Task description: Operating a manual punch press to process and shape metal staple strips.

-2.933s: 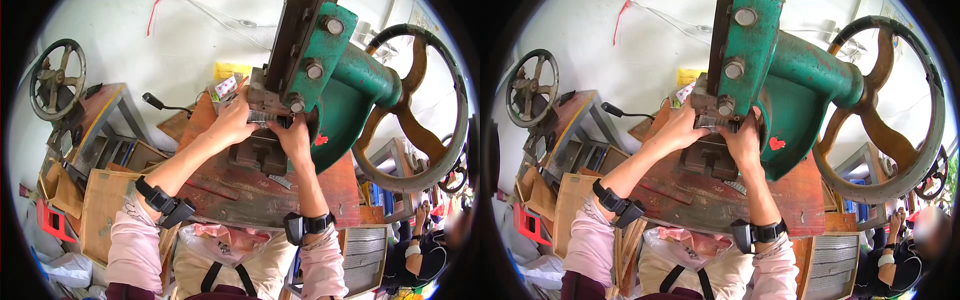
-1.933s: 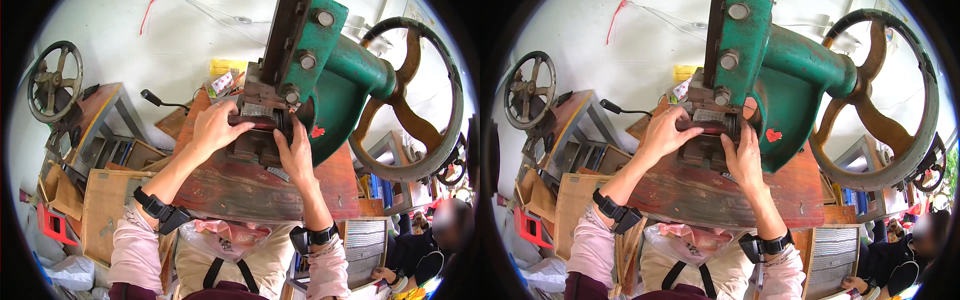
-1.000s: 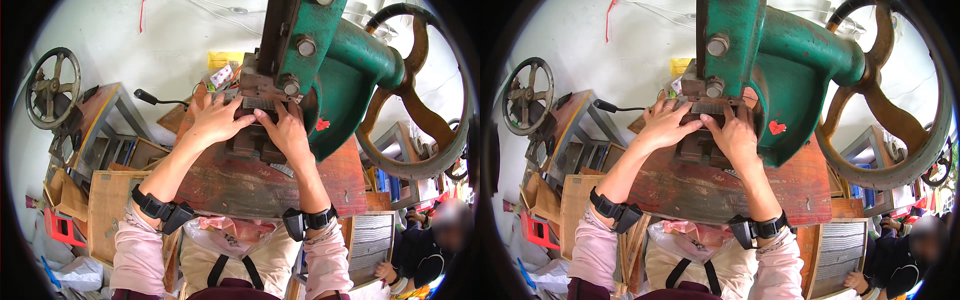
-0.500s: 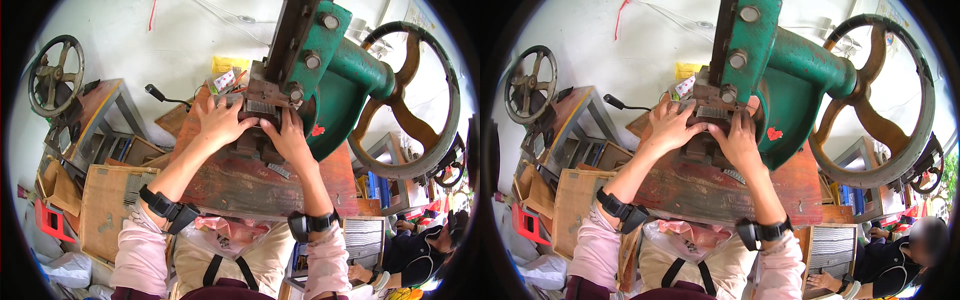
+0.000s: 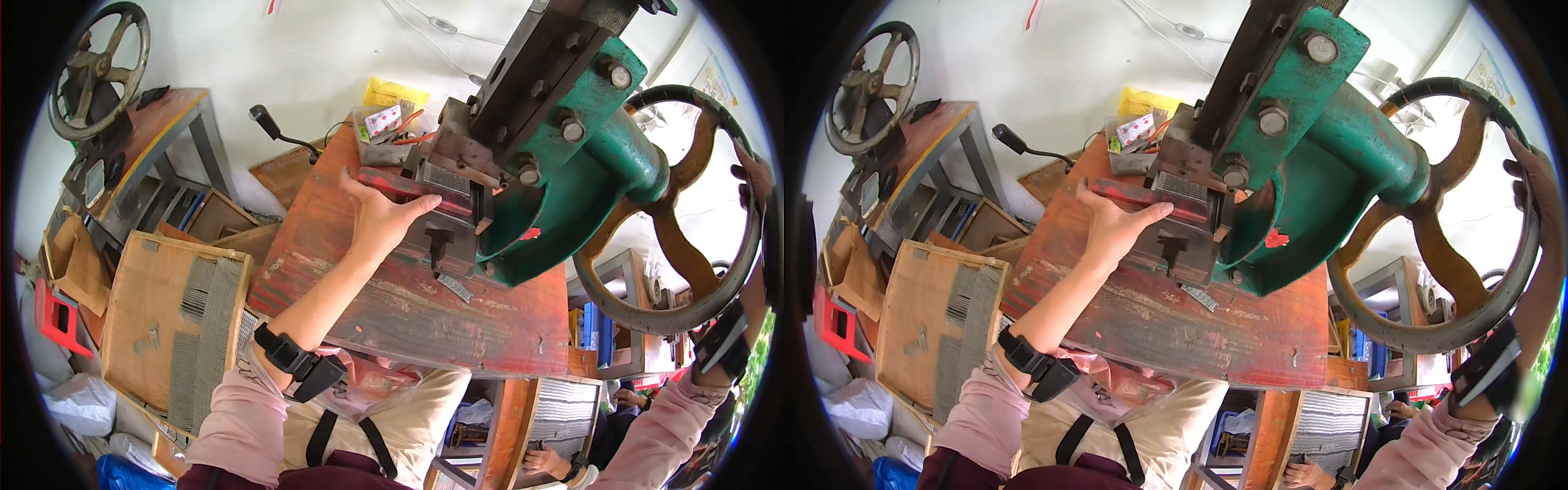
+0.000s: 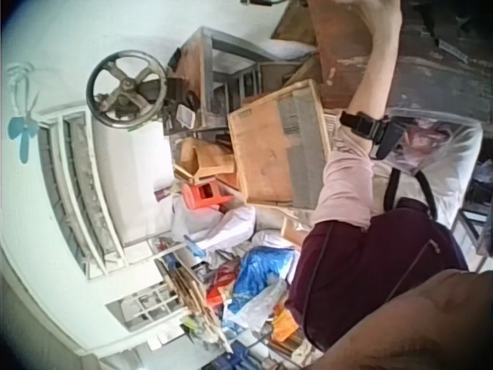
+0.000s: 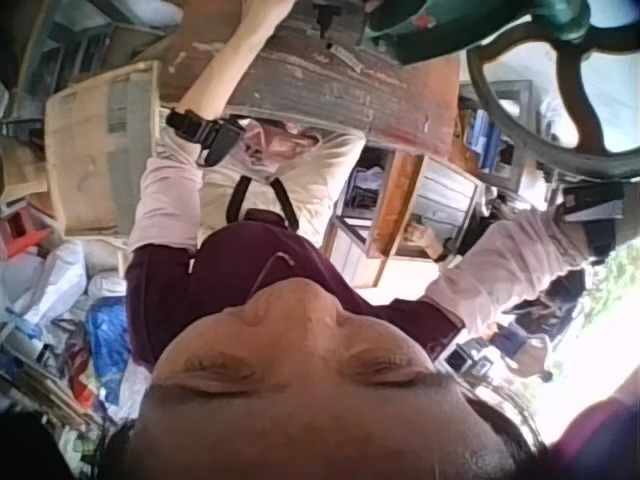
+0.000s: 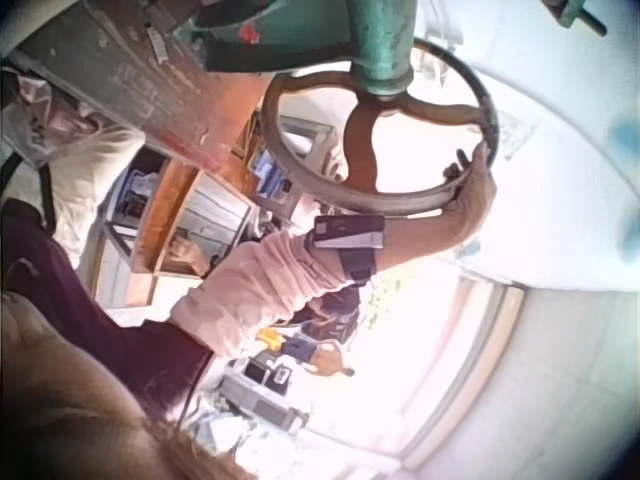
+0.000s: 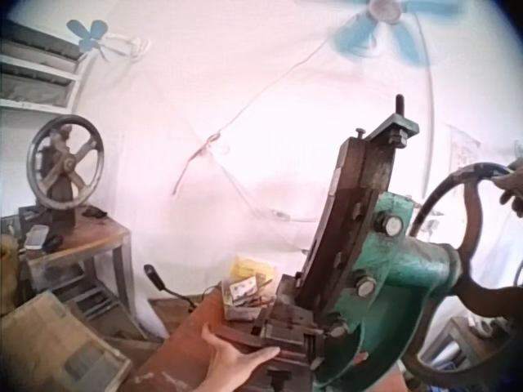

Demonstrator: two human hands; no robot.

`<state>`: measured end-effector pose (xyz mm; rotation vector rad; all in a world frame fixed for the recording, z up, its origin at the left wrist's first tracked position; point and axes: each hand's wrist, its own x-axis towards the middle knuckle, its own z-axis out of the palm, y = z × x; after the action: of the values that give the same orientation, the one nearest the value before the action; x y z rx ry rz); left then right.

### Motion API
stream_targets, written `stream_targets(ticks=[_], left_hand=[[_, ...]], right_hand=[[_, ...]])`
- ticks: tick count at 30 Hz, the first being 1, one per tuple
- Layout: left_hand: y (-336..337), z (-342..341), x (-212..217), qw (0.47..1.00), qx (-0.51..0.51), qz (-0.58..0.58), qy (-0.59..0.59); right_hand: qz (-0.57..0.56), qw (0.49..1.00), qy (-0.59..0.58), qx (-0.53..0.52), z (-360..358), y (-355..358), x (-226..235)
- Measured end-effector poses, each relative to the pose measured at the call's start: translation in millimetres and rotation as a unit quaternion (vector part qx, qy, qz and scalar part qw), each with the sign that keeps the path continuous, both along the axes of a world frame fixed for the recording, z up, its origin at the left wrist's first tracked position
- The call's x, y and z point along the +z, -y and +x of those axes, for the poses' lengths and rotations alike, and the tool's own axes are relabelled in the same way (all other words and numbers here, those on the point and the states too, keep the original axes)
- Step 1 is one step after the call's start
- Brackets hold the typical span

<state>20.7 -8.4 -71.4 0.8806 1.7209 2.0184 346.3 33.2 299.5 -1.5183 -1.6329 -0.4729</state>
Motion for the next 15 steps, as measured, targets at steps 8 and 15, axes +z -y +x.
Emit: stream_targets(ticks=[8,15], left_hand=[[0.1,1.0,-2.9,0.999,-0.013,0.035,0.012],[2.3,-1.1,-5.9,0.992,-0.097,0.075,0.011]], right_hand=[[0.018,0.98,-0.191,0.058,13.5,11.2,-84.1],[0.202,0.845,-0.45,0.206,18.8,1.7,-275.9]])
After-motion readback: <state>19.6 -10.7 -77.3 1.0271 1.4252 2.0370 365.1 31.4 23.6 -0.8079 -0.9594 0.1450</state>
